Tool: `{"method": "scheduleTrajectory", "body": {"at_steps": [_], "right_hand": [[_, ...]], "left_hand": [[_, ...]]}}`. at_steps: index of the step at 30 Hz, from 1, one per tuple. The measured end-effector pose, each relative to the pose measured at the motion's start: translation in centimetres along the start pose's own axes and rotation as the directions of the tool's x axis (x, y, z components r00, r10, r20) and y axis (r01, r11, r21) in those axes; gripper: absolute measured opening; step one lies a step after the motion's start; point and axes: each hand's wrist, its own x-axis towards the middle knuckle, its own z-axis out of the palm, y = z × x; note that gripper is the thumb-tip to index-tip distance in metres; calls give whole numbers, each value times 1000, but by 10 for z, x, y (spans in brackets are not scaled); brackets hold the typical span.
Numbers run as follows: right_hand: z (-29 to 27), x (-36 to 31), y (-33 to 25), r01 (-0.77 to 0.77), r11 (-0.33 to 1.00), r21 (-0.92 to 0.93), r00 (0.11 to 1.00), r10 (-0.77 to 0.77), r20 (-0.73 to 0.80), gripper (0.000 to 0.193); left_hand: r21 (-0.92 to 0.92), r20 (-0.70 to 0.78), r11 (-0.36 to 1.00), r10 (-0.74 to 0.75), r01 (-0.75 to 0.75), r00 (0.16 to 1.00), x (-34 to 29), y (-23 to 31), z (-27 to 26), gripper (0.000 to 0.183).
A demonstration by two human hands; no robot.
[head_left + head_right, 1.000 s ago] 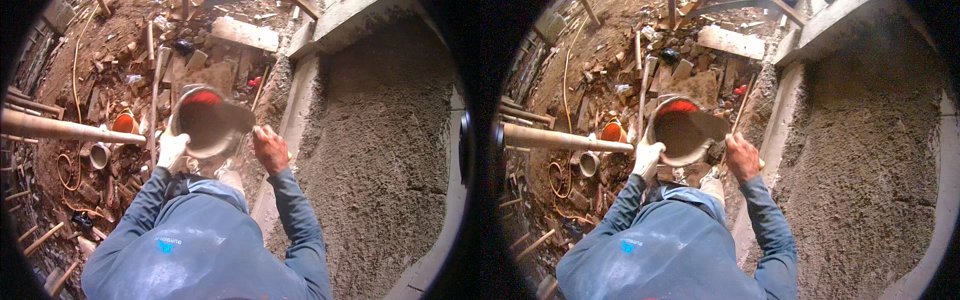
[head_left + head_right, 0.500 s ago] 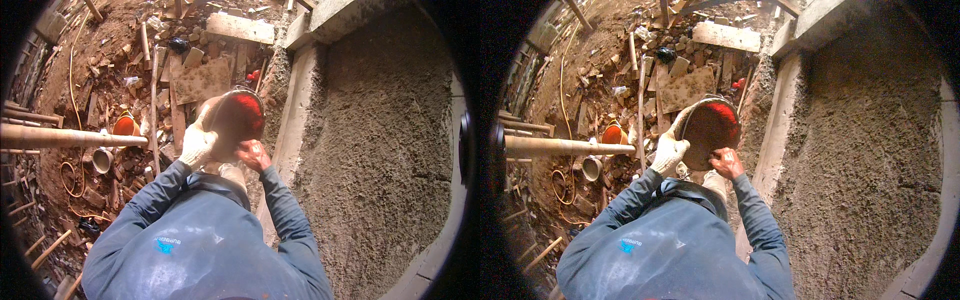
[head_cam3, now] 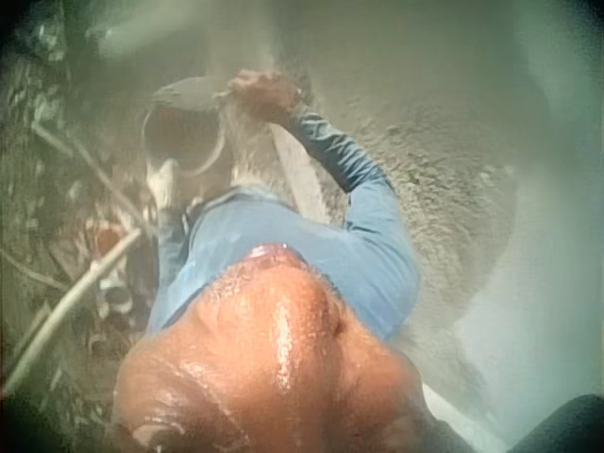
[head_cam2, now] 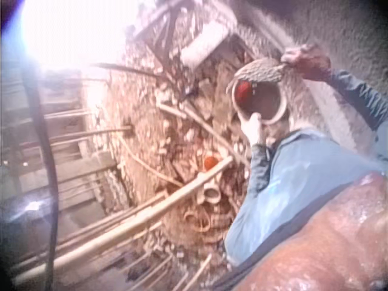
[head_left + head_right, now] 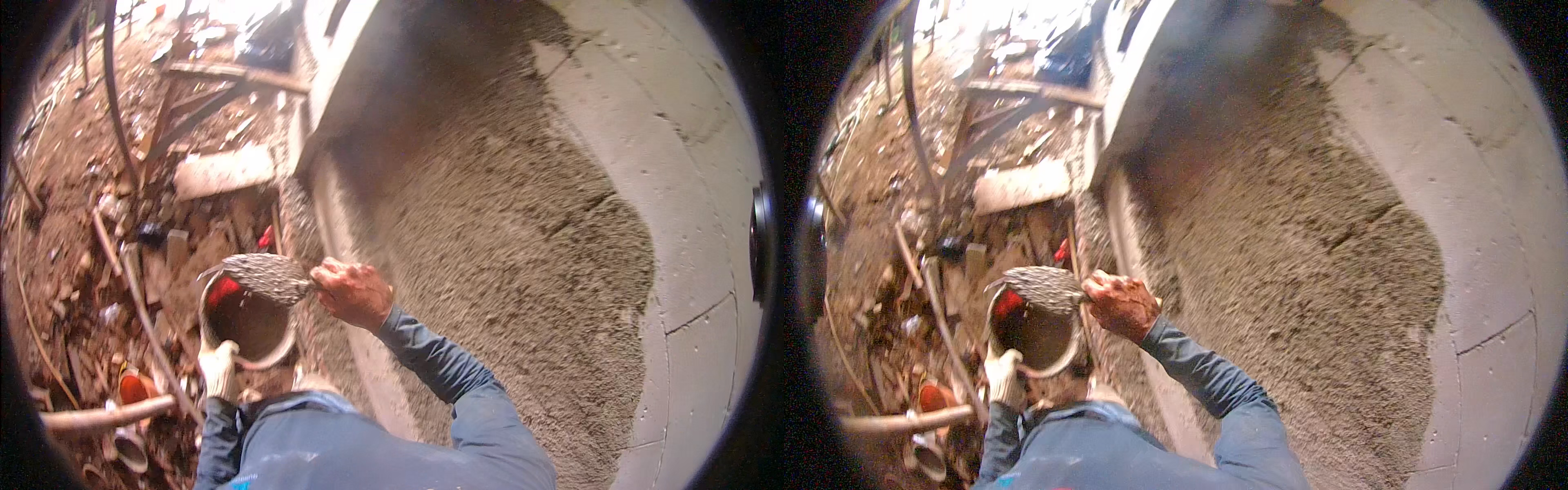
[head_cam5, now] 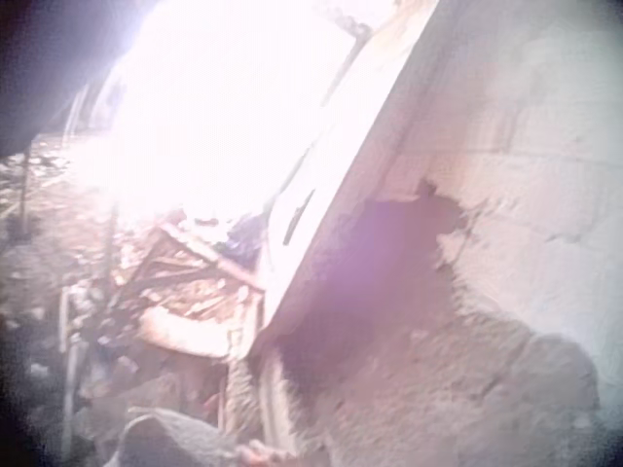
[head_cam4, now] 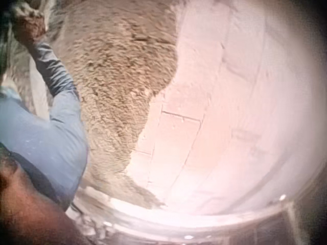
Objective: The person scoops wet cement from a red bucket using a trowel and throws it onto a vertical wall, then spreads it with the trowel. The person repeats this process multiple times to cover a larger area of the wall.
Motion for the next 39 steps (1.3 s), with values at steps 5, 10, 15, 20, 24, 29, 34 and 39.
{"method": "scheduleTrajectory", "body": {"at_steps": [5, 10, 15, 20, 24, 29, 34, 39], "right_hand": [[-159, 86, 51, 127, 928, -350, 927, -237, -291, 16], [-283, 149, 87, 278, 918, 283, 886, -130, -445, 25], [-316, 69, 206, 149, 605, 782, 789, 404, -463, 32], [-299, -101, 182, -267, 784, 560, 115, 603, -790, 26], [-201, -187, 98, -439, 589, 679, 198, 800, -567, 15], [-5, -197, 10, -655, 426, 624, 597, 798, 82, 38], [149, -136, -75, -408, 807, 428, 906, 298, 302, 64], [218, -69, -103, -344, 938, -42, 909, 344, 234, 17]], "left_hand": [[187, -43, 974, 140, -130, 989, 40, -68, -34, 48], [211, -350, 977, 57, 19, 935, 3, -20, -26, 26], [79, -406, 986, -104, 148, 908, 18, -56, -69, 17], [79, -537, 988, -69, 131, 841, 8, -101, -149, 17], [215, -509, 976, 132, -23, 850, -24, -53, -130, 31], [320, -305, 941, -5, 107, 952, 6, -115, -189, 66], [312, 2, 937, 165, -158, 986, -27, -34, -104, 80], [203, 218, 958, 156, -201, 963, -37, -8, -50, 80]]}}
